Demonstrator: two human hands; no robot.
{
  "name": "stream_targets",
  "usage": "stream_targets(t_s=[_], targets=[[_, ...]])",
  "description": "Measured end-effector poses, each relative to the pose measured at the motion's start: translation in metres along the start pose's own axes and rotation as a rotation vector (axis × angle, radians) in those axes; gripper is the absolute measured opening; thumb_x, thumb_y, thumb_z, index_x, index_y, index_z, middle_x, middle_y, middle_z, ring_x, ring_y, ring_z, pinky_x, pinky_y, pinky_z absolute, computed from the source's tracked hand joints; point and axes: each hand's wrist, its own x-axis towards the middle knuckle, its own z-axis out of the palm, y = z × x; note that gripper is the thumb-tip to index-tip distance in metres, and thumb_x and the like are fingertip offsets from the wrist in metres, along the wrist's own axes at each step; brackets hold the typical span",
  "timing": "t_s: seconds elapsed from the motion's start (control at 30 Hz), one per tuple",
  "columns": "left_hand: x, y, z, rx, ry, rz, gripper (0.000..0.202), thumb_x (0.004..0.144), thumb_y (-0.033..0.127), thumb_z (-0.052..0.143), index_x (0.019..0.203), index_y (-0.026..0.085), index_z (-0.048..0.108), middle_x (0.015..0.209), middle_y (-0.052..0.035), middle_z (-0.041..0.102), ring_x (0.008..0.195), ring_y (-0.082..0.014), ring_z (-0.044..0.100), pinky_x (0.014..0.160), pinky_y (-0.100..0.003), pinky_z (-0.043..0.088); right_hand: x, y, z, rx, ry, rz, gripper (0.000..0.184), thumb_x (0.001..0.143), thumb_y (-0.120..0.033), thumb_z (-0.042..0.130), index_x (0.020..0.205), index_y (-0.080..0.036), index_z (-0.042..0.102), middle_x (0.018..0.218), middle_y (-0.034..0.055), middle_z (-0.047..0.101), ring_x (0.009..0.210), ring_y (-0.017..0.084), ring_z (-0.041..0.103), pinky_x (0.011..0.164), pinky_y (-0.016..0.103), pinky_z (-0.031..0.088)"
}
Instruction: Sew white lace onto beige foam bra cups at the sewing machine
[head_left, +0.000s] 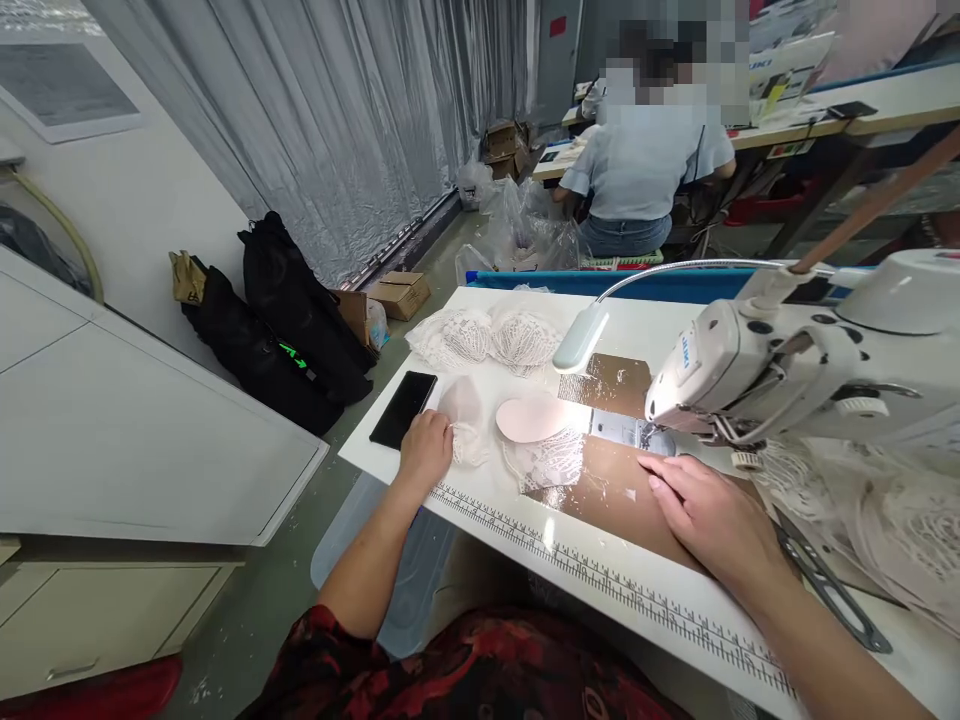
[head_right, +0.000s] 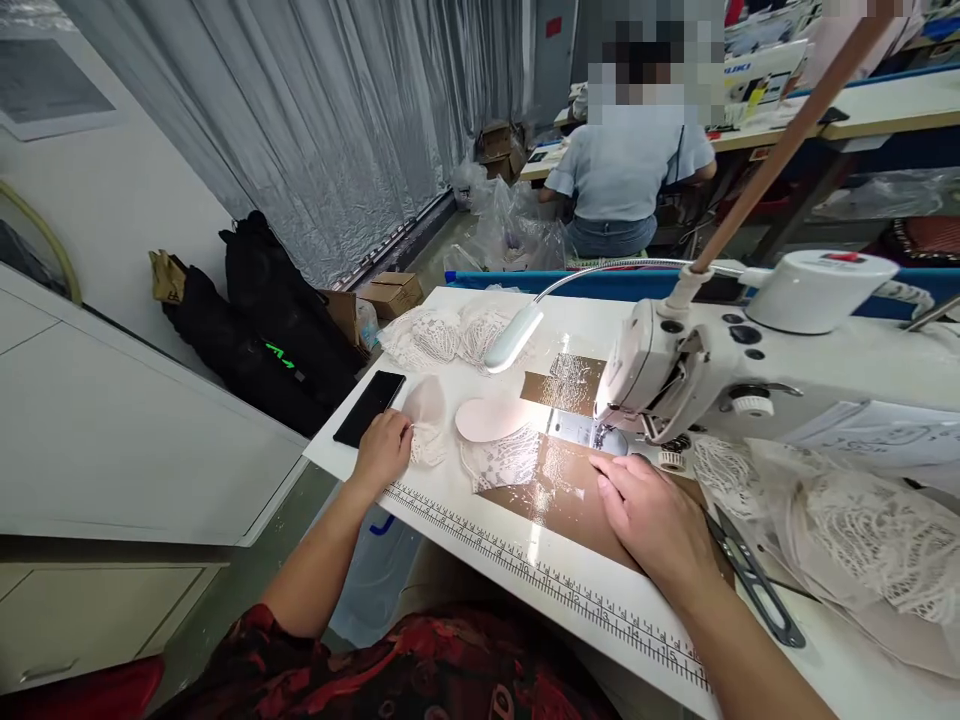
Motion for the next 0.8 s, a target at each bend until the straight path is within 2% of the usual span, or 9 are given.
stream_targets(t_s=[0.1, 0.17, 0.23, 0.3, 0.37, 0.47, 0.57, 0.67, 0.8], targets=[[-0.004, 0.005, -0.003, -0.051, 0.067, 0.0, 0.016, 0.092, 0.019, 0.039, 0.081, 0.018, 0.05, 0.085, -0.0066, 0.058, 0.085, -0.0199, 0.058, 0.076, -0.034, 0.051, -0.004, -0.008, -0.016, 0.207, 0.021, -0.008, 0.034, 0.091, -0.038, 0.042, 0.108, -0.022, 0.067, 0.111, 0.0058, 0.068, 0.102, 0.024, 0.063, 0.084, 0.037, 0.052], [-0.009, 0.008, -0.011, -0.154, 0.19, 0.032, 0.013, 0.093, 0.018, 0.036, 0.089, 0.018, 0.049, 0.096, -0.0089, 0.058, 0.092, -0.0192, 0.059, 0.077, -0.033, 0.052, -0.008, -0.022, -0.032, 0.345, -0.027, -0.004, 0.032, 0.089, -0.041, 0.047, 0.107, -0.023, 0.067, 0.11, 0.0065, 0.069, 0.105, 0.025, 0.063, 0.087, 0.038, 0.052], [-0.016, 0.016, -0.02, -0.299, 0.348, 0.14, 0.01, 0.093, 0.015, 0.038, 0.096, 0.018, 0.047, 0.107, -0.0111, 0.057, 0.104, -0.0196, 0.058, 0.084, -0.035, 0.053, -0.01, -0.043, -0.045, 0.47, -0.104, 0.021, 0.031, 0.088, -0.042, 0.051, 0.106, -0.024, 0.069, 0.111, 0.0071, 0.069, 0.104, 0.026, 0.063, 0.086, 0.039, 0.052], [-0.026, 0.031, -0.028, -0.414, 0.435, 0.343, 0.012, 0.091, 0.012, 0.042, 0.1, 0.018, 0.047, 0.111, -0.0117, 0.058, 0.115, -0.0218, 0.055, 0.092, -0.041, 0.052, -0.009, -0.068, -0.053, 0.614, -0.165, 0.063, 0.032, 0.087, -0.042, 0.053, 0.11, -0.025, 0.068, 0.113, 0.0088, 0.068, 0.103, 0.027, 0.063, 0.084, 0.039, 0.053], [-0.036, 0.053, -0.031, -0.466, 0.389, 0.622, 0.016, 0.088, 0.011, 0.046, 0.103, 0.017, 0.048, 0.11, -0.0119, 0.061, 0.122, -0.0235, 0.052, 0.096, -0.044, 0.051, -0.007, -0.091, -0.051, 0.808, -0.257, 0.053, 0.041, 0.088, -0.044, 0.052, 0.121, -0.023, 0.063, 0.112, 0.0097, 0.068, 0.098, 0.026, 0.065, 0.083, 0.039, 0.053], [-0.051, 0.085, -0.032, -0.529, 0.243, 0.972, 0.015, 0.085, 0.009, 0.049, 0.099, 0.015, 0.053, 0.104, -0.011, 0.065, 0.124, -0.0239, 0.051, 0.097, -0.041, 0.053, -0.003, -0.111, -0.038, 1.064, -0.359, 0.081, 0.045, 0.091, -0.047, 0.046, 0.126, -0.023, 0.06, 0.115, 0.0078, 0.066, 0.108, 0.026, 0.059, 0.097, 0.042, 0.045], [-0.059, 0.102, -0.031, -0.578, 0.189, 1.025, 0.009, 0.082, 0.008, 0.053, 0.088, 0.014, 0.057, 0.095, -0.0075, 0.067, 0.113, -0.0214, 0.057, 0.093, -0.035, 0.055, -0.005, -0.113, -0.024, 1.319, -0.402, 0.24, 0.047, 0.09, -0.05, 0.046, 0.128, -0.024, 0.057, 0.115, 0.0065, 0.065, 0.104, 0.023, 0.059, 0.096, 0.04, 0.044], [-0.059, 0.107, -0.033, -0.593, 0.178, 1.067, 0.008, 0.079, 0.011, 0.058, 0.074, 0.016, 0.055, 0.083, -0.0029, 0.067, 0.094, -0.0167, 0.062, 0.081, -0.029, 0.057, -0.008, -0.109, -0.021, 1.503, -0.441, 0.401, 0.057, 0.084, -0.053, 0.053, 0.132, -0.022, 0.05, 0.107, 0.0068, 0.066, 0.089, 0.02, 0.061, 0.078, 0.033, 0.049], [-0.052, 0.11, -0.035, -0.527, 0.176, 1.14, 0.02, 0.077, 0.015, 0.062, 0.062, 0.017, 0.048, 0.066, 0.0001, 0.061, 0.08, -0.0161, 0.061, 0.066, -0.027, 0.053, -0.006, -0.102, -0.027, 1.462, -0.384, 0.423, 0.052, 0.072, -0.034, 0.067, 0.121, -0.02, 0.055, 0.098, 0.0042, 0.066, 0.089, 0.019, 0.058, 0.077, 0.031, 0.046]])
